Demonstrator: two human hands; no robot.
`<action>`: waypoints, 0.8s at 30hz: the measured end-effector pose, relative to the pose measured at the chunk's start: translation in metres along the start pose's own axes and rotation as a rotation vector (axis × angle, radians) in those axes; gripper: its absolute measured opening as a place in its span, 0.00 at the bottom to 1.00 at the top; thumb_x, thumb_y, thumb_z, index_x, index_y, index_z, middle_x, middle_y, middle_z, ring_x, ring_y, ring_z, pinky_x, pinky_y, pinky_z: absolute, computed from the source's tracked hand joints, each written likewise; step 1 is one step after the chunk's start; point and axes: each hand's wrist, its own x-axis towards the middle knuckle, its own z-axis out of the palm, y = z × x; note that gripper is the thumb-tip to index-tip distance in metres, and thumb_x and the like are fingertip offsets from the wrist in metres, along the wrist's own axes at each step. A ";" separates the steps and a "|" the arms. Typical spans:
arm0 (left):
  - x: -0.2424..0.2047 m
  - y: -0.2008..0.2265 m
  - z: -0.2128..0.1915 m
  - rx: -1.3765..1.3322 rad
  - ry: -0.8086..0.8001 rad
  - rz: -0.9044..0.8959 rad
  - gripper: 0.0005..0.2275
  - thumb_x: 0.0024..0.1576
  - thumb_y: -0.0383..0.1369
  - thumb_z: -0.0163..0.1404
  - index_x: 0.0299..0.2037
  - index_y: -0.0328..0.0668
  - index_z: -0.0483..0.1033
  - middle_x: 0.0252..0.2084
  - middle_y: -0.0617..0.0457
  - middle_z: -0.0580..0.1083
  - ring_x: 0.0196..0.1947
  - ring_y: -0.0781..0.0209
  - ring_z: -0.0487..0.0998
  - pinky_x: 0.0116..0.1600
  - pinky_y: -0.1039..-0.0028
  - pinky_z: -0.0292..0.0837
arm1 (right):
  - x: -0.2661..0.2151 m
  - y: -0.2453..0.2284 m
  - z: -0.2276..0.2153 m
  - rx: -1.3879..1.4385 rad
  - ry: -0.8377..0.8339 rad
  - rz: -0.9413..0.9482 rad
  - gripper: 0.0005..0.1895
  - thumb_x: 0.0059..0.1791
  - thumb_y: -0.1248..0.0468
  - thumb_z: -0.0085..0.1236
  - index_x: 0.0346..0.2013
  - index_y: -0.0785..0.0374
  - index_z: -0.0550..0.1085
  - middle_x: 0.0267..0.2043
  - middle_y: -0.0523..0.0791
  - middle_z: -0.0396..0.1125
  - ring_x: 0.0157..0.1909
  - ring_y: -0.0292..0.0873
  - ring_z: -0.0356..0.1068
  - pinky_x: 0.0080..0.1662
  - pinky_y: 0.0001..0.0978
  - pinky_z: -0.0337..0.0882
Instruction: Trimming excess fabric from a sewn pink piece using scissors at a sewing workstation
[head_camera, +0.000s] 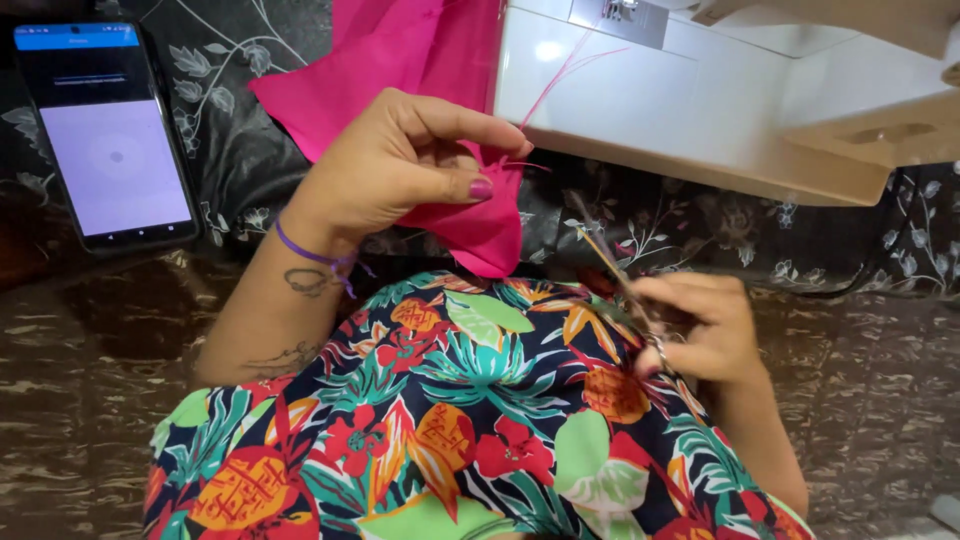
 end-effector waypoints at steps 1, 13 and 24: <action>0.000 -0.001 0.001 -0.031 0.009 0.003 0.18 0.57 0.19 0.60 0.58 0.33 0.80 0.57 0.44 0.83 0.30 0.85 0.66 0.41 0.93 0.69 | 0.010 0.004 0.008 0.079 -0.026 -0.051 0.43 0.31 0.39 0.77 0.52 0.63 0.81 0.37 0.45 0.78 0.33 0.38 0.73 0.38 0.29 0.71; 0.002 -0.012 -0.001 -0.235 -0.005 -0.005 0.22 0.58 0.17 0.60 0.64 0.34 0.76 0.63 0.44 0.80 0.36 0.87 0.73 0.46 0.94 0.75 | 0.074 -0.005 0.068 0.338 0.010 -0.039 0.42 0.39 0.36 0.67 0.52 0.68 0.80 0.32 0.45 0.72 0.27 0.35 0.63 0.31 0.28 0.61; 0.006 -0.012 -0.004 -0.287 -0.044 -0.039 0.22 0.59 0.18 0.60 0.65 0.33 0.77 0.44 0.58 0.77 0.29 0.87 0.67 0.36 0.93 0.66 | 0.090 -0.014 0.073 0.294 0.047 -0.104 0.40 0.44 0.36 0.64 0.51 0.71 0.79 0.28 0.44 0.69 0.24 0.34 0.60 0.29 0.28 0.59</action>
